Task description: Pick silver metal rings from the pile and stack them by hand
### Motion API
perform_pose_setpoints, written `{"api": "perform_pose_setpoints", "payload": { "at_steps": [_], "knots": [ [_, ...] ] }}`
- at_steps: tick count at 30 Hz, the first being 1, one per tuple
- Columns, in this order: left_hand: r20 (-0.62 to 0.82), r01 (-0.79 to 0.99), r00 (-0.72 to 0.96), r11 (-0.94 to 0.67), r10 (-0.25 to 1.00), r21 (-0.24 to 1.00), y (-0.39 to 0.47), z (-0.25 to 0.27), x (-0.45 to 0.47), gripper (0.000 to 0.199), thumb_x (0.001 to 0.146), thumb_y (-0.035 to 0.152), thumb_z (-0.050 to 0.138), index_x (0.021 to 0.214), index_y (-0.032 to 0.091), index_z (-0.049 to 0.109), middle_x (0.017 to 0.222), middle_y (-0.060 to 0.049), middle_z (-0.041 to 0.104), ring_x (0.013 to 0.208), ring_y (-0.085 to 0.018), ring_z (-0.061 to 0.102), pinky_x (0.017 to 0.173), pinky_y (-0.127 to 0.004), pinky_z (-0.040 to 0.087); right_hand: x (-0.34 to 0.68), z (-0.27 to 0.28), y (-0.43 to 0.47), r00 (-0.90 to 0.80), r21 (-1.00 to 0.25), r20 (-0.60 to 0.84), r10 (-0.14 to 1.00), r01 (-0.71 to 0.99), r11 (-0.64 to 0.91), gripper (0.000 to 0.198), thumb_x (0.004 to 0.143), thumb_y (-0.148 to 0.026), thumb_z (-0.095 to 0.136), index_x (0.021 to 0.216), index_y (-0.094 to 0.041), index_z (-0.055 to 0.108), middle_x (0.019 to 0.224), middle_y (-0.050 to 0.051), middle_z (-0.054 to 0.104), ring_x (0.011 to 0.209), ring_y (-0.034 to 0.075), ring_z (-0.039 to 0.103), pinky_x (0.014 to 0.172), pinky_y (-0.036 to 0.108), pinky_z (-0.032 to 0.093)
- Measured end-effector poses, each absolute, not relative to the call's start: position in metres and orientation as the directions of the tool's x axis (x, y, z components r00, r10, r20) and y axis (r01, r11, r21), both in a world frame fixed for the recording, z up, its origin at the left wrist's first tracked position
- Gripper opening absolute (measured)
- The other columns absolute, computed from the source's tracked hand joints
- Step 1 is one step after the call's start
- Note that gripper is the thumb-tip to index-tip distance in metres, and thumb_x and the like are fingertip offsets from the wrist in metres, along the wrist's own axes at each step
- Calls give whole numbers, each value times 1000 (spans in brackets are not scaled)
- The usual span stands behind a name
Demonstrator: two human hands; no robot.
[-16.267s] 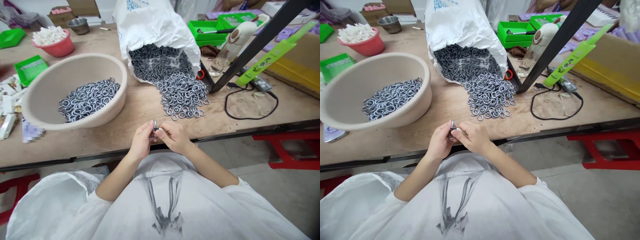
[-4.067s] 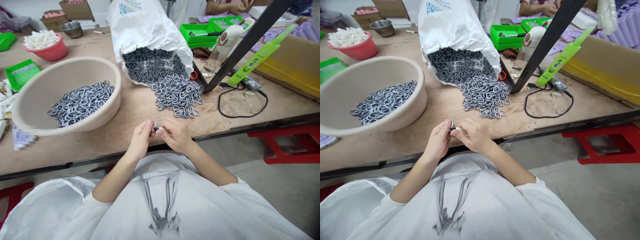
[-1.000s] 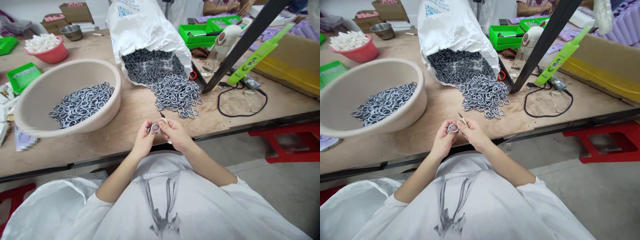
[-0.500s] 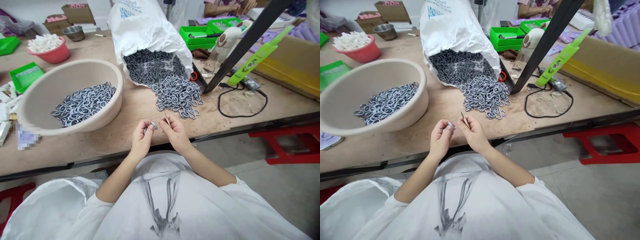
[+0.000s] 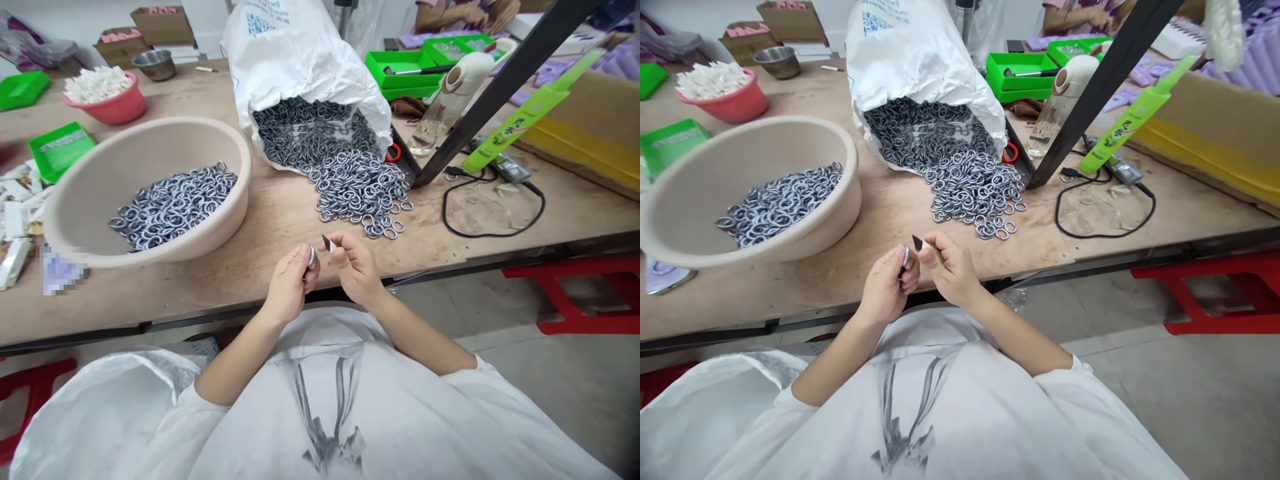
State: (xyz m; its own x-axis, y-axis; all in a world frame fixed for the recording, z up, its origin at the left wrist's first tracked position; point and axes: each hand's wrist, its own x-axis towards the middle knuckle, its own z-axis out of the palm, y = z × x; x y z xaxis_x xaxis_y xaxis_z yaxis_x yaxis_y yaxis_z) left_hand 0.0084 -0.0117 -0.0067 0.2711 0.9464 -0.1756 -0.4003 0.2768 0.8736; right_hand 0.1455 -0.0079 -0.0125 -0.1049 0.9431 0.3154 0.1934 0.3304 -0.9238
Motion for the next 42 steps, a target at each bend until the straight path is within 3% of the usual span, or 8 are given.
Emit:
{"api": "perform_pose_setpoints", "payload": {
  "at_steps": [7,16,22,27,31,35,38,42],
  "knots": [
    [-222,-478,252,321,942,818,-13,-1,10,46,78,54,72,68,18,45,54,7,34,44,-4,25,41,-16,23,149,-3,-13,-303,-635,452,839,551,541,51,101,-57,34,70,-20,51,66,1,52,61,13,46,59,29,30],
    [-237,-465,285,351,929,813,-16,-1,11,49,78,57,71,68,19,43,53,8,29,44,-4,22,41,-17,22,148,-2,-12,-317,-638,410,856,571,517,51,99,-58,36,65,-21,46,62,0,49,59,13,41,59,29,27],
    [-147,-378,438,330,887,865,-21,1,5,48,84,56,66,63,17,46,51,6,35,44,-5,28,42,-19,22,182,-21,20,-9,-762,281,960,605,229,51,100,-58,35,68,-21,49,61,-2,48,61,14,47,59,27,29],
    [-210,-354,315,320,926,879,-5,-5,-4,36,79,47,73,77,13,62,59,2,52,45,-4,39,42,-17,26,223,-31,33,231,-380,188,955,913,-146,31,90,-48,60,95,-17,66,96,11,67,86,26,58,67,31,34],
    [-272,-352,288,366,918,861,7,-11,-5,37,74,38,78,101,14,68,70,-1,64,47,-5,47,41,-17,31,226,-29,33,216,-261,148,965,950,-172,30,91,-40,60,109,-17,67,108,15,66,95,30,60,73,35,38],
    [-323,-374,250,399,913,837,12,-13,-5,39,68,40,80,92,13,66,74,-3,66,50,-7,52,39,-17,33,221,-29,35,218,-331,215,952,933,-139,25,94,-37,55,102,-19,70,105,14,66,90,28,59,71,34,37],
    [-339,-350,231,403,912,846,14,-15,-3,43,67,46,80,90,14,63,76,-3,65,52,-8,53,39,-18,32,211,-32,36,200,-562,295,934,827,0,26,93,-38,55,86,-18,68,90,9,66,83,22,57,69,31,37],
    [-193,-177,143,217,971,960,15,-27,3,39,76,48,74,94,16,61,74,1,62,53,-7,47,44,-19,33,184,-37,32,61,-938,168,984,317,141,37,87,-52,61,74,-17,62,69,0,58,67,14,51,64,27,39]
  ]
}}
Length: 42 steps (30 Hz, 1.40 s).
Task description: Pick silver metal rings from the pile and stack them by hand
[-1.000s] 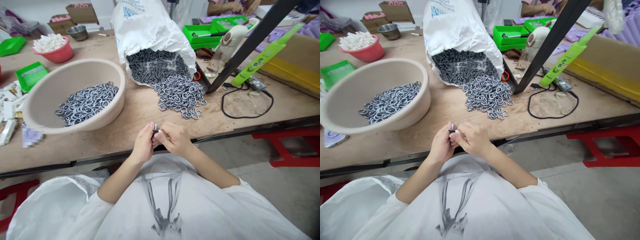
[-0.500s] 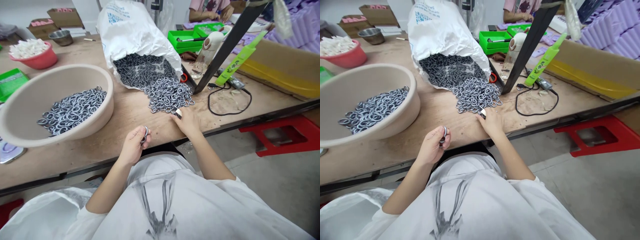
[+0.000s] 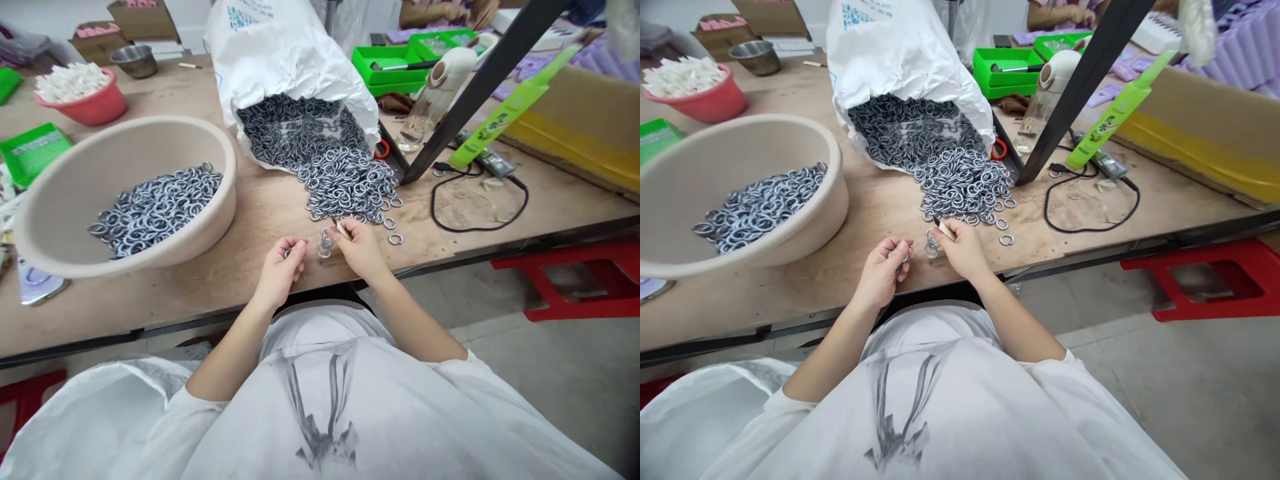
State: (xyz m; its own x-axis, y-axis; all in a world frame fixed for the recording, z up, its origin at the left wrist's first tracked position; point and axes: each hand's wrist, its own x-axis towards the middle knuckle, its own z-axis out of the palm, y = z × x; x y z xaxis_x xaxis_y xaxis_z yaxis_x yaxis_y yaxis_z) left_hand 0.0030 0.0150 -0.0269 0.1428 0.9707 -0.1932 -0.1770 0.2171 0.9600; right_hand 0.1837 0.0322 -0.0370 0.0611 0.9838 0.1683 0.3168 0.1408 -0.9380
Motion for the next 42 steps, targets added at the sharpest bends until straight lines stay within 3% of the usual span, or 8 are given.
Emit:
{"api": "perform_pose_setpoints", "payload": {
  "at_steps": [3,7,11,17,23,29,37,42],
  "knots": [
    [-6,87,148,-7,989,996,16,-36,5,29,85,45,66,94,17,64,74,1,63,62,-10,51,59,-22,41,164,-36,29,-41,-998,56,998,27,57,43,77,-60,69,77,-17,64,68,-1,59,63,13,52,62,27,42],
    [113,240,188,-158,976,958,20,-40,2,31,91,45,57,81,17,66,73,-1,63,70,-14,54,67,-25,41,150,-33,30,-78,-995,-25,997,-91,-33,47,70,-63,75,80,-18,65,69,-1,63,62,13,54,61,26,45],
    [81,112,168,-101,982,989,25,-38,0,36,89,49,60,74,16,63,67,0,57,64,-11,49,61,-23,38,147,-32,36,-82,-997,18,996,-73,12,49,69,-65,76,73,-18,61,65,-3,57,62,11,50,61,25,44],
    [-177,-311,187,229,966,923,22,-24,0,32,77,44,70,70,17,56,61,3,46,46,-6,33,39,-19,20,155,-25,30,-80,-986,155,985,45,159,52,83,-70,59,78,-18,61,64,-4,47,61,10,43,62,26,38],
    [-202,-380,242,285,949,880,12,-13,1,33,73,40,72,63,16,52,55,4,42,45,-5,32,38,-18,22,153,-6,19,-201,-966,254,946,-5,258,45,80,-61,69,100,-20,69,94,3,68,88,17,61,80,31,48],
    [-172,-377,364,314,915,872,5,-12,0,38,72,44,74,60,15,51,53,3,42,44,-5,32,42,-18,24,147,-6,21,-237,-980,134,962,-173,93,47,75,-66,71,79,-20,62,68,-2,57,63,12,52,62,26,43],
    [-211,-425,354,357,911,832,4,-8,-4,46,64,49,82,60,17,48,52,6,39,43,-4,29,40,-18,23,157,-2,2,-330,-791,438,836,300,533,54,98,-63,39,66,-20,43,63,-2,43,61,11,41,60,28,28],
    [-222,-421,343,360,913,832,4,-11,-3,50,60,51,85,61,16,49,52,6,38,43,-4,28,41,-18,23,156,5,-6,-356,-714,466,810,388,582,53,99,-61,36,65,-21,38,62,-3,39,58,11,36,59,29,25]
  ]
}}
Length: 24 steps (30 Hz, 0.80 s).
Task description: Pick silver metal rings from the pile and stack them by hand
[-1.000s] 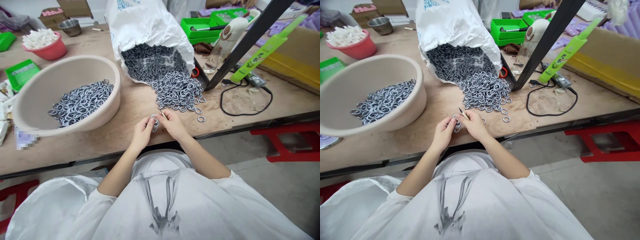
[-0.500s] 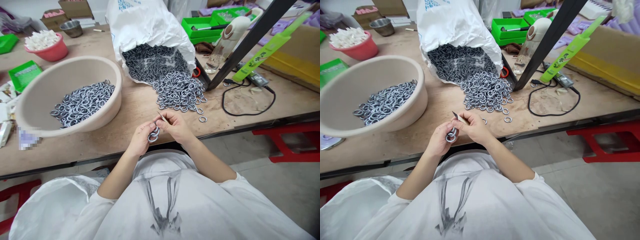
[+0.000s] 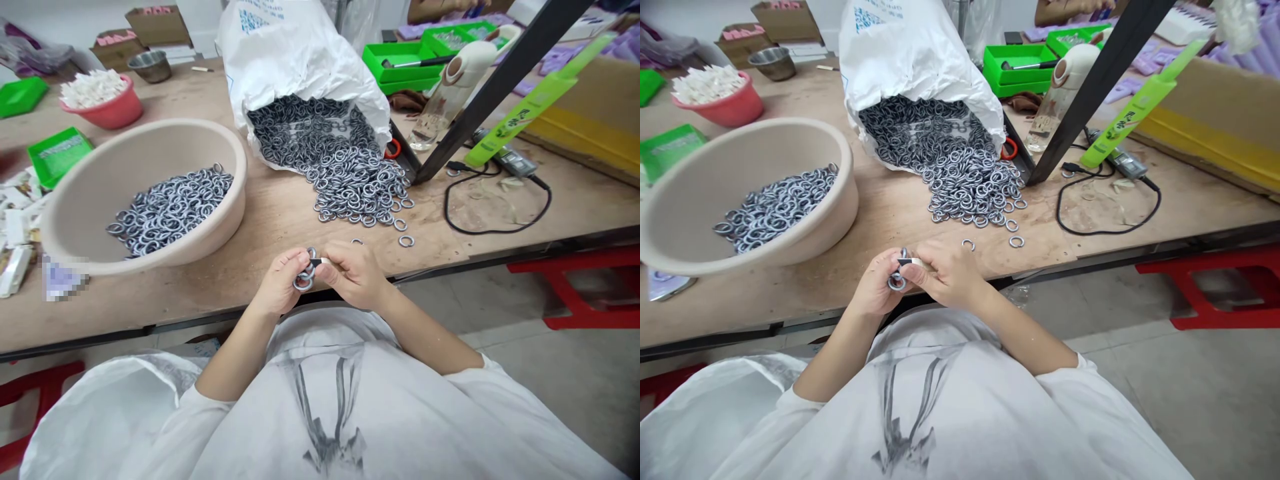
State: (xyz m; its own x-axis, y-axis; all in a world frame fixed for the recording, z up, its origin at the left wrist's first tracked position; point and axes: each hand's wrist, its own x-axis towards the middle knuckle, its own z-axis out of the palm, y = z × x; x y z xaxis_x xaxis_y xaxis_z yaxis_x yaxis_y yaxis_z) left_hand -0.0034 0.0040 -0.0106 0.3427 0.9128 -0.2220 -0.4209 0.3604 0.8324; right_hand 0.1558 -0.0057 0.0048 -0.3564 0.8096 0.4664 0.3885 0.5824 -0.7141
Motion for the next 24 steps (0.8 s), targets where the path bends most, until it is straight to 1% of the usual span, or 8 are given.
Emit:
{"api": "perform_pose_setpoints", "payload": {
  "at_steps": [4,8,10,11,13,17,21,24],
  "knots": [
    [-187,-370,393,341,900,864,1,-12,-6,50,64,54,82,60,15,52,52,5,38,44,-4,28,42,-19,22,158,2,1,-366,-748,415,833,383,541,55,99,-62,36,63,-21,38,60,-3,39,58,11,37,59,29,26],
    [-140,-314,487,322,862,893,-3,-9,-7,49,72,54,77,58,14,52,54,2,42,46,-5,34,44,-20,25,163,-13,14,-290,-850,271,918,376,370,58,97,-66,35,61,-21,36,58,-5,34,56,11,35,55,28,24],
    [-144,-348,448,321,882,881,-3,-7,-5,48,72,53,77,59,15,52,55,2,42,46,-5,33,43,-19,25,163,-17,15,-226,-879,251,941,353,320,57,96,-68,35,63,-22,37,58,-5,33,55,11,35,54,27,24],
    [-154,-376,413,322,898,869,-3,-6,-3,47,72,52,78,60,15,51,55,3,42,46,-5,31,42,-19,24,163,-17,13,-201,-878,271,941,349,327,57,96,-68,35,64,-22,38,59,-5,34,56,11,36,55,27,25],
    [-191,-421,348,335,918,843,-1,-5,-1,46,70,51,79,64,16,51,55,5,40,45,-4,30,40,-17,24,161,-13,6,-192,-832,358,914,379,406,55,97,-66,36,64,-22,40,60,-4,38,58,12,38,57,28,27],
    [-239,-449,265,339,934,827,1,-3,3,43,69,49,80,66,16,53,56,5,40,45,-5,31,39,-17,26,155,-2,-7,-277,-650,508,816,499,574,54,97,-65,39,64,-22,44,61,-1,44,59,13,40,59,30,27],
    [-238,-451,236,323,942,832,1,-2,5,43,69,49,80,64,16,52,56,5,41,45,-5,33,38,-17,27,151,-4,-9,-301,-545,559,773,569,615,53,97,-61,41,64,-21,47,61,0,46,58,13,39,59,29,27],
    [-246,-466,265,347,932,814,0,-2,5,43,70,49,79,66,16,52,55,6,40,43,-4,31,36,-17,25,149,-7,-9,-300,-529,555,776,592,608,54,98,-62,39,62,-21,46,60,0,46,58,13,39,58,29,26]
  ]
}}
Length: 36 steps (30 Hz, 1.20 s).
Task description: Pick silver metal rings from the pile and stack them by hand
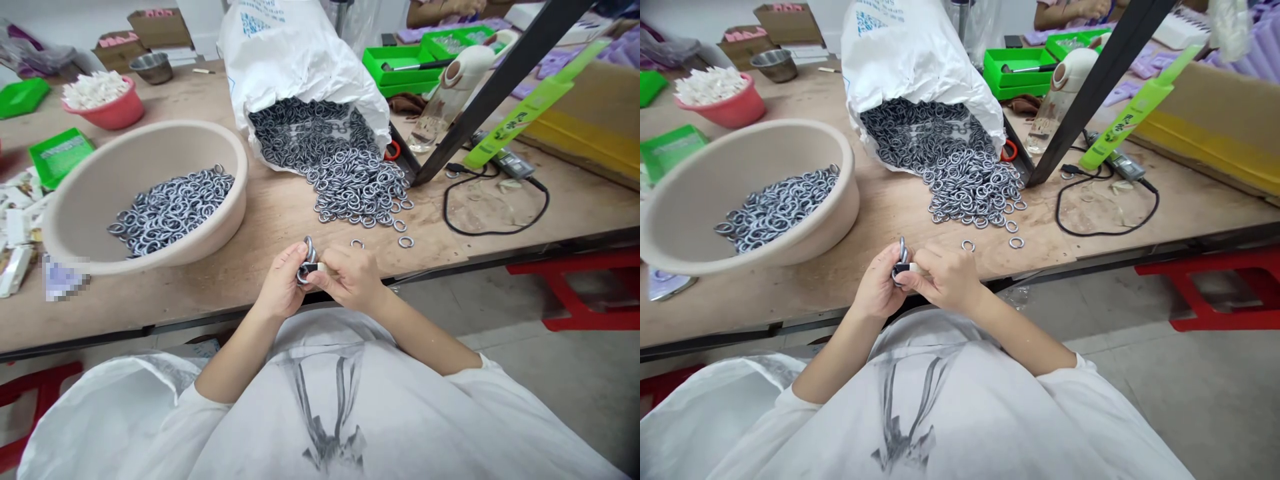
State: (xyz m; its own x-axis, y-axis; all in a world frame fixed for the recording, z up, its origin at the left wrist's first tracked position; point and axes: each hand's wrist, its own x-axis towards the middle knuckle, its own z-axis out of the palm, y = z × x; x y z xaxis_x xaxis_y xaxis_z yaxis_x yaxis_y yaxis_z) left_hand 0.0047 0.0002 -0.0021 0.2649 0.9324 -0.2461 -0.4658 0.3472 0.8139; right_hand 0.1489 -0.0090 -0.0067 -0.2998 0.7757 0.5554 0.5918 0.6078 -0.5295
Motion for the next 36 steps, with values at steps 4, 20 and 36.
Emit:
{"api": "perform_pose_setpoints", "payload": {
  "at_steps": [4,20,36],
  "knots": [
    [-264,-491,295,383,918,782,-3,-1,5,43,68,47,81,67,16,52,54,7,39,43,-4,30,37,-16,26,150,-7,-5,-286,-574,534,795,568,590,56,97,-64,36,61,-22,43,59,0,45,58,14,39,58,30,26],
    [-314,-614,160,343,936,711,2,-6,7,31,71,39,80,77,15,60,60,6,52,44,-3,41,38,-14,33,141,-16,-8,-101,-911,257,961,305,276,30,86,-49,66,79,-20,63,73,1,64,69,15,55,64,28,40],
    [-246,-444,222,322,944,836,-2,-12,6,42,67,50,83,74,17,57,57,6,47,45,-4,40,36,-13,26,139,-19,-1,-80,-995,56,995,-83,49,45,70,-58,80,81,-21,58,72,-3,60,65,12,56,62,25,46]
  ]
}}
